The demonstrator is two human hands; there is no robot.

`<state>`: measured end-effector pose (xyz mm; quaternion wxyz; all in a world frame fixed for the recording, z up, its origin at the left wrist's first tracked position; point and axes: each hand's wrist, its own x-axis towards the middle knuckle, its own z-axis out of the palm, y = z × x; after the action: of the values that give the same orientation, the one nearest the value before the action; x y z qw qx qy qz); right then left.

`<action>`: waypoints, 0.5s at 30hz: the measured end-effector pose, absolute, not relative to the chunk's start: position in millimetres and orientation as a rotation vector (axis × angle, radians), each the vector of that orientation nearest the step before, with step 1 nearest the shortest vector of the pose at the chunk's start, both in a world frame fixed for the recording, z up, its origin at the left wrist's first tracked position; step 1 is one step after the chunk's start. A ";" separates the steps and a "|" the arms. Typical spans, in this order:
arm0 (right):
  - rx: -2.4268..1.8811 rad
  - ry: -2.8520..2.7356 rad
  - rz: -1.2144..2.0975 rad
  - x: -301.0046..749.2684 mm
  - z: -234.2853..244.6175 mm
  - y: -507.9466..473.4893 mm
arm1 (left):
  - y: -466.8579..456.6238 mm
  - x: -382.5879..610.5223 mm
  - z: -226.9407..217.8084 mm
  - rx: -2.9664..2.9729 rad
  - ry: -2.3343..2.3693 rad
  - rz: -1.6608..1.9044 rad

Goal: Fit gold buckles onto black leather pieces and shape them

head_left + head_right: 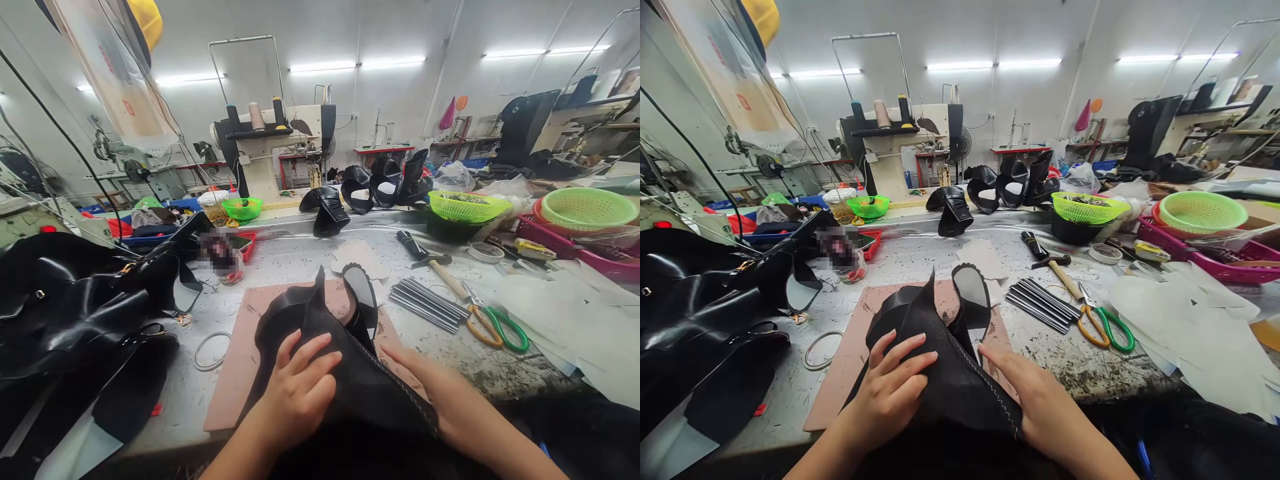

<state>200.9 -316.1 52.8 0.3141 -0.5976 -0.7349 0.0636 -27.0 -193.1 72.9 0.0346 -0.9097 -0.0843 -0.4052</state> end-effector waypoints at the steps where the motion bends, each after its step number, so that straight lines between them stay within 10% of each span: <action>1: -1.558 -1.940 0.088 198.8 58.0 -318.2 | -195.5 -24.8 71.1 -2.800 -0.257 -1.255; 8: -1.240 -1.789 -0.322 195.8 49.8 -322.6 | -192.9 -27.6 73.7 -2.825 -0.281 -1.340; 15: -1.487 -1.782 0.248 233.9 66.9 -346.5 | -199.4 -40.2 75.9 -2.789 -0.402 -1.324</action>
<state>233.9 -346.5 66.9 0.3929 -0.5859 -0.7019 0.0978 -40.2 -199.4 75.9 0.0142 -0.8957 -0.1292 -0.4253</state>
